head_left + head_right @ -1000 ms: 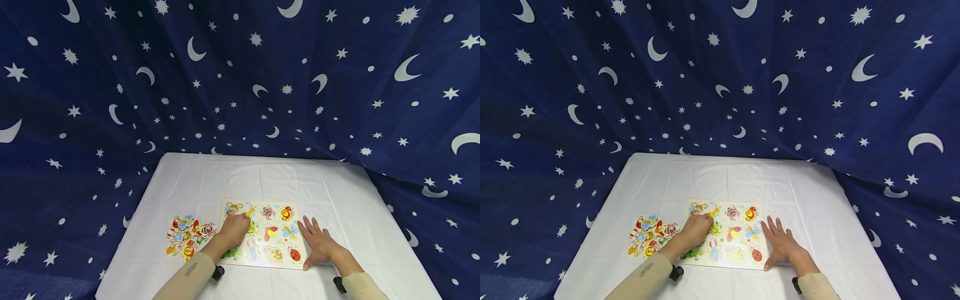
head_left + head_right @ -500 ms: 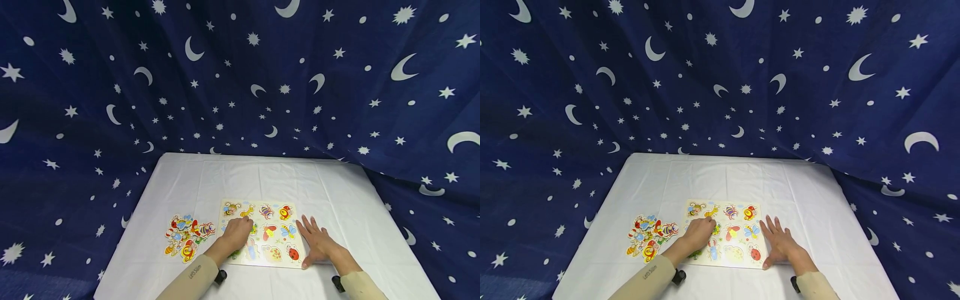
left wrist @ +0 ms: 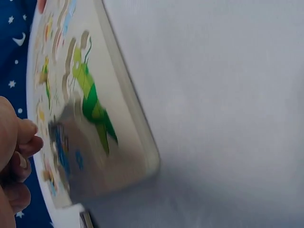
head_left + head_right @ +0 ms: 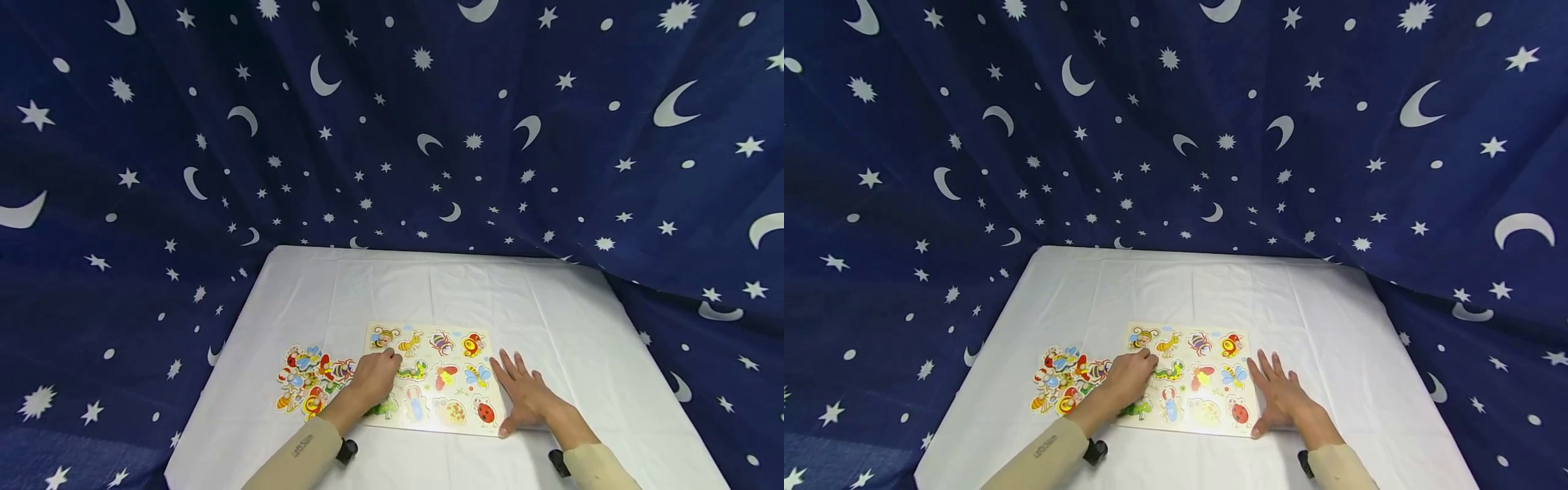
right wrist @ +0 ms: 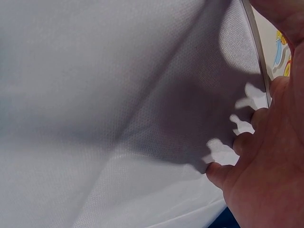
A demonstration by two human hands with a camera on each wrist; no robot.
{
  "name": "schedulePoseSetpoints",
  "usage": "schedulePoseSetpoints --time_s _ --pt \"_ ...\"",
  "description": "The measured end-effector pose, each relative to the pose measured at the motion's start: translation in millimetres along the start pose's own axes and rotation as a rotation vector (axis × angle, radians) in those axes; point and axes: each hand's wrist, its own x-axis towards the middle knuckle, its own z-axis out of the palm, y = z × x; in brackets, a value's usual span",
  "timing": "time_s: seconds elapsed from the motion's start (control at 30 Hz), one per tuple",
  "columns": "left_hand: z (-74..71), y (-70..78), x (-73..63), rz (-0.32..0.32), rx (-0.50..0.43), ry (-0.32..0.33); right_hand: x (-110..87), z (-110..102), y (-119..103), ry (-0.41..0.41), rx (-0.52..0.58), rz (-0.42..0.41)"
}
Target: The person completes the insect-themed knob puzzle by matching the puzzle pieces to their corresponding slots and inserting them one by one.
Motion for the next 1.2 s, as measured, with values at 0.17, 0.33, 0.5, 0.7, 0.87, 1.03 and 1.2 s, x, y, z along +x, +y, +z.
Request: schedulePoseSetpoints --time_s 0.17,0.33,0.5,0.7,0.87,1.03,1.2 --pt "-6.1 -10.5 -4.3 -0.065 0.002 0.038 -0.7 -1 1 0.003 -0.002 -0.003" --pt "-14.1 -22.0 -9.2 -0.154 0.013 0.029 -0.4 -1 2 0.002 0.0 -0.002" --pt "-25.7 -35.3 -16.4 -0.297 0.005 -0.054 0.2 -1 3 0.005 -0.005 -0.004" --pt "-34.3 -44.0 -23.9 -0.373 0.051 -0.176 0.0 0 4 0.0 -0.01 -0.002" --pt "-34.8 -47.1 -24.9 -0.416 0.035 -0.228 0.8 0 4 -0.006 -0.004 -0.002" --pt "-31.2 -49.4 -25.2 -0.414 0.021 -0.175 0.8 1 3 0.0 -0.011 -0.005" --pt "-30.6 -48.4 -23.6 -0.385 0.021 -0.073 1.2 0 1 -0.001 0.002 -0.007"
